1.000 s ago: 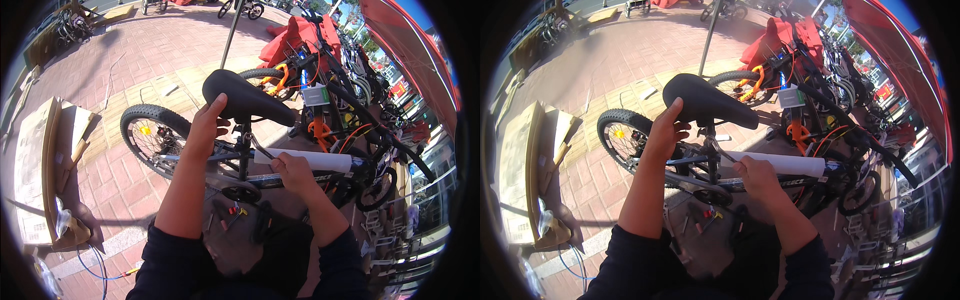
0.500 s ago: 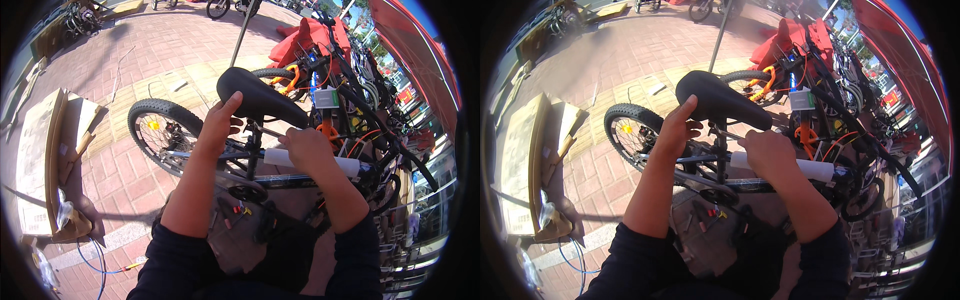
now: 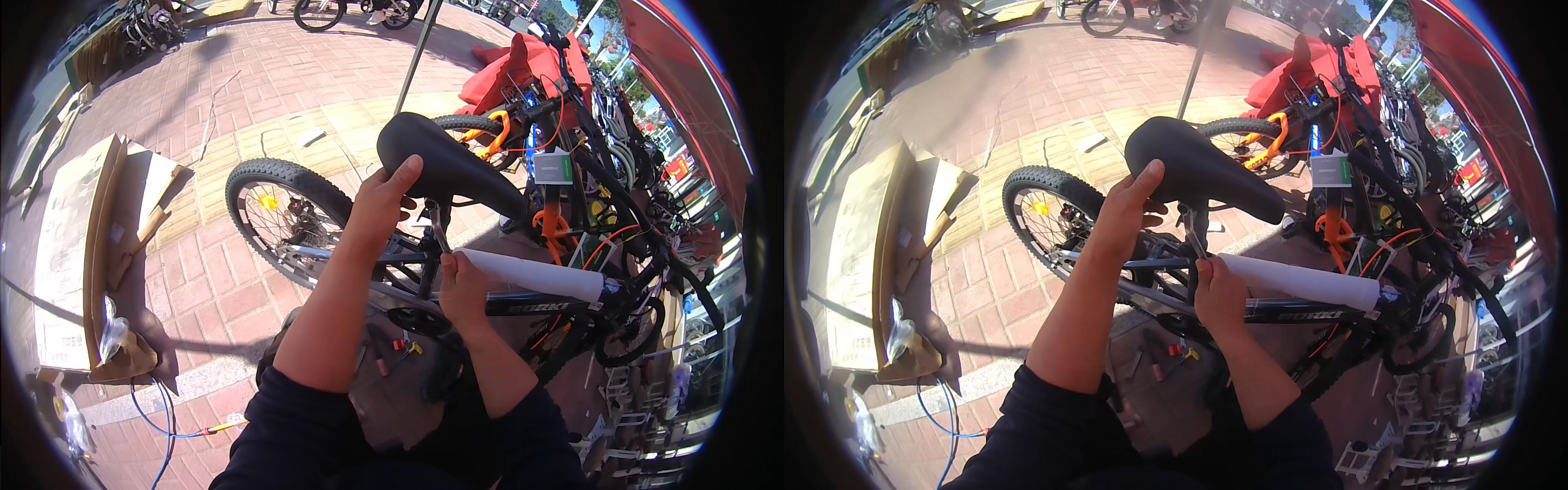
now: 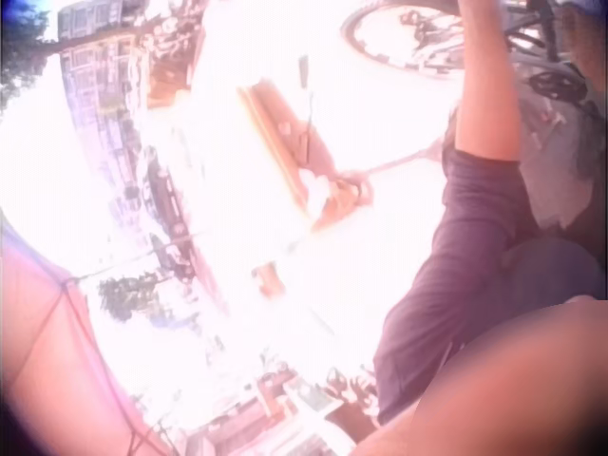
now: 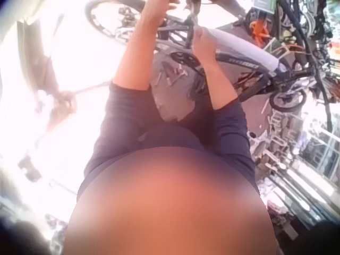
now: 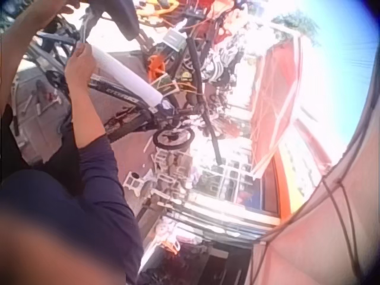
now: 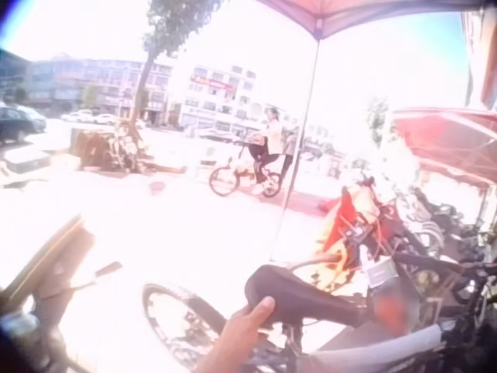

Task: The person adjusts the bicycle seat using a wrench, then inflates the rear tire with a hand pump. The seat is tightened and the tire is pumped to the desired pressure.

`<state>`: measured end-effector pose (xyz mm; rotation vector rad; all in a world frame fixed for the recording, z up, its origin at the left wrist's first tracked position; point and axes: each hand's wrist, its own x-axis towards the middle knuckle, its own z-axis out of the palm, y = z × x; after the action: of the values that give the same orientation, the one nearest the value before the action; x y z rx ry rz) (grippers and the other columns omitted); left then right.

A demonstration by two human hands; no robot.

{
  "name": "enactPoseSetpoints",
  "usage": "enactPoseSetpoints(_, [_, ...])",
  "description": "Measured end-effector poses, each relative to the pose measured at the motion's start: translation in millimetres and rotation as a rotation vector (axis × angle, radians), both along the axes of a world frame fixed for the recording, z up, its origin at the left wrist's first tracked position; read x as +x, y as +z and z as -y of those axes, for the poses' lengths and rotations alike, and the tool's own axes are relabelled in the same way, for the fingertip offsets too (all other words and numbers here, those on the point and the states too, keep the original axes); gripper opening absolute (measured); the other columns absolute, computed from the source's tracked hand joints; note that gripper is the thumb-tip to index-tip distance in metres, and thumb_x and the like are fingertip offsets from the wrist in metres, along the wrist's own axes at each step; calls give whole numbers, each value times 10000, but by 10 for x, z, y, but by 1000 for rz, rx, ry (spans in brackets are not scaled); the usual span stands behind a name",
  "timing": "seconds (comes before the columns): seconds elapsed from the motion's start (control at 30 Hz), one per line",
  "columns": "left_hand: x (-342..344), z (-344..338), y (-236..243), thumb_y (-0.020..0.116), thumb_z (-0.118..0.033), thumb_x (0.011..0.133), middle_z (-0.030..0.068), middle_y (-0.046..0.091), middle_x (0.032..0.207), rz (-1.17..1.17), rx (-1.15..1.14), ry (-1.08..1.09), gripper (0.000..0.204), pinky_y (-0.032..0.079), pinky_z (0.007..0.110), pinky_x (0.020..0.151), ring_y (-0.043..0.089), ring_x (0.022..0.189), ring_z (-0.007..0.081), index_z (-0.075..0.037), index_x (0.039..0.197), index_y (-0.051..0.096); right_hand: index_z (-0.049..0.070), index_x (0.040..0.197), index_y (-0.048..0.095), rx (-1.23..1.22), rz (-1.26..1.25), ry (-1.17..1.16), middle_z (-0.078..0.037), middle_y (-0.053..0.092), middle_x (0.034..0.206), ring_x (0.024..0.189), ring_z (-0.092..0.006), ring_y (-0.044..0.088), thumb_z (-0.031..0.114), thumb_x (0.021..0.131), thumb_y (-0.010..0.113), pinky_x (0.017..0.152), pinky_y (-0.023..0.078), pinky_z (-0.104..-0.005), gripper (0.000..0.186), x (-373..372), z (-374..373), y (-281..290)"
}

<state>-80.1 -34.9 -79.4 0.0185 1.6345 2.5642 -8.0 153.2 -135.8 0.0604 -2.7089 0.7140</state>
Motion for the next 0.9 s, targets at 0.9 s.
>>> enactPoseSetpoints(0.9, [-270,-227,-514,817,-165,741,137,699,1084,-285,-176,62,627,518,364,882,681,1014,250,-25,1279,528,15,857,694,537,309,198,-228,679,853,854,-407,655,393,988,456,822,494,-509,465,-260,-270,1344])
